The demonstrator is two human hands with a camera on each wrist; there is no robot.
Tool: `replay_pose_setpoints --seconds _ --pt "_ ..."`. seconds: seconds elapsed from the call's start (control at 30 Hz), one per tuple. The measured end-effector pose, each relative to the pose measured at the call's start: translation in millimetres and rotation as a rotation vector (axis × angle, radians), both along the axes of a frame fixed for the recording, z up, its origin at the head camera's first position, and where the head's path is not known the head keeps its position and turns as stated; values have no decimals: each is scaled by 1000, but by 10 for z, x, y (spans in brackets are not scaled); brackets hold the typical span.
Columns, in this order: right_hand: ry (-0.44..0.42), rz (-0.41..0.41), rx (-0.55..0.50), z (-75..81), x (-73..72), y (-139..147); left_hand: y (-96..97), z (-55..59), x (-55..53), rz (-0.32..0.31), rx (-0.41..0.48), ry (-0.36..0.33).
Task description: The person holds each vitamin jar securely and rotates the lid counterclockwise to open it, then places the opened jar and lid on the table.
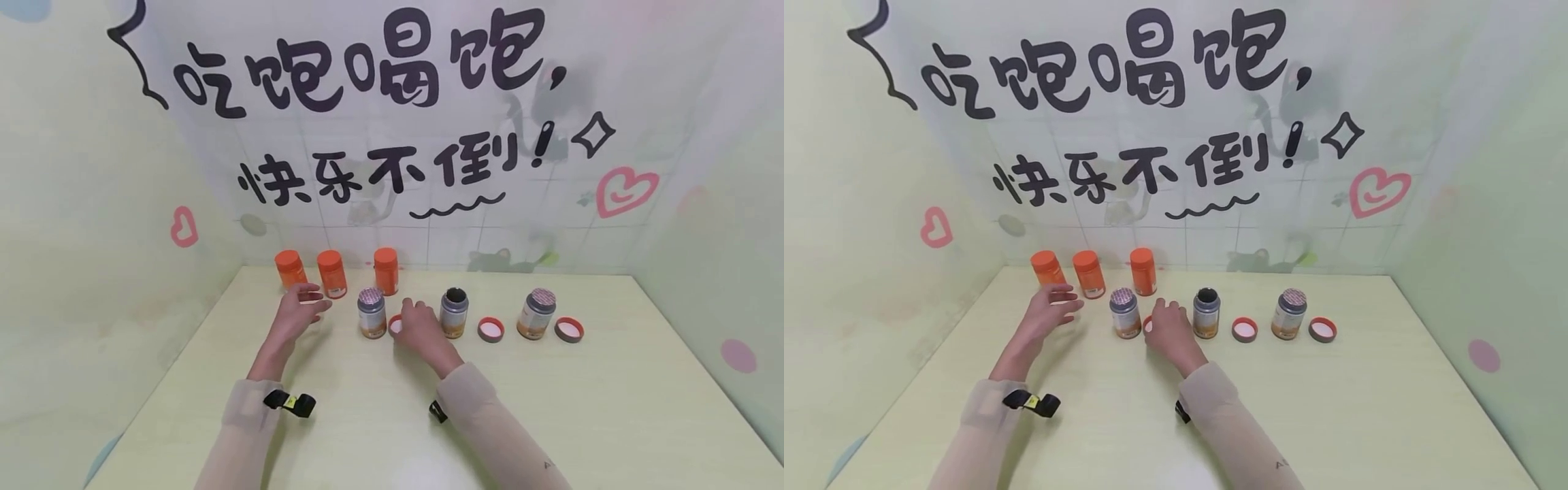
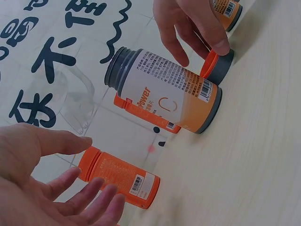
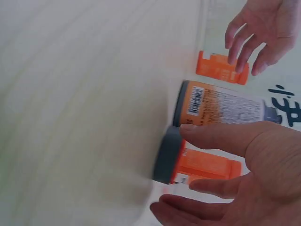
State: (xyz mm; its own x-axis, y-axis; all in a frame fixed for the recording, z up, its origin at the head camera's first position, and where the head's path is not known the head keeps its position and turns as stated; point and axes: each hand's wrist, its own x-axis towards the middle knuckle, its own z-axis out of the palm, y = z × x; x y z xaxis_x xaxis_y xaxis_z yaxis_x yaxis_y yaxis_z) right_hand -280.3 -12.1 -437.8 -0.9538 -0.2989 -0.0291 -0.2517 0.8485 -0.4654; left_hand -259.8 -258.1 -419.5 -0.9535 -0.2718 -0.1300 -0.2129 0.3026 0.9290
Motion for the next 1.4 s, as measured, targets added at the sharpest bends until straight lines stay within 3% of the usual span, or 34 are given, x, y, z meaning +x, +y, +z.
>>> replay_pose_setpoints --seconds 0.4,0.57,0.8,0.93,1.07,1.17,1.27,1.4 --pt "95 100 -155 436 524 539 42 21 42 271 107 217" --pt "157 131 -163 516 667 836 63 18 54 320 147 309" --pt "195 173 -268 559 732 1148 -19 15 81 315 66 308" --pt "198 192 -300 610 751 1252 -183 -38 32 329 -24 279" --pt "194 190 -301 660 767 1355 -334 -88 -144 314 -84 260" --pt "197 195 -323 692 774 1420 -460 -140 -311 269 -143 224" --pt "201 203 -346 720 768 1465 -587 -193 -473 211 -206 162" --pt "194 202 -338 740 767 1505 -716 -242 -639 107 -206 68"
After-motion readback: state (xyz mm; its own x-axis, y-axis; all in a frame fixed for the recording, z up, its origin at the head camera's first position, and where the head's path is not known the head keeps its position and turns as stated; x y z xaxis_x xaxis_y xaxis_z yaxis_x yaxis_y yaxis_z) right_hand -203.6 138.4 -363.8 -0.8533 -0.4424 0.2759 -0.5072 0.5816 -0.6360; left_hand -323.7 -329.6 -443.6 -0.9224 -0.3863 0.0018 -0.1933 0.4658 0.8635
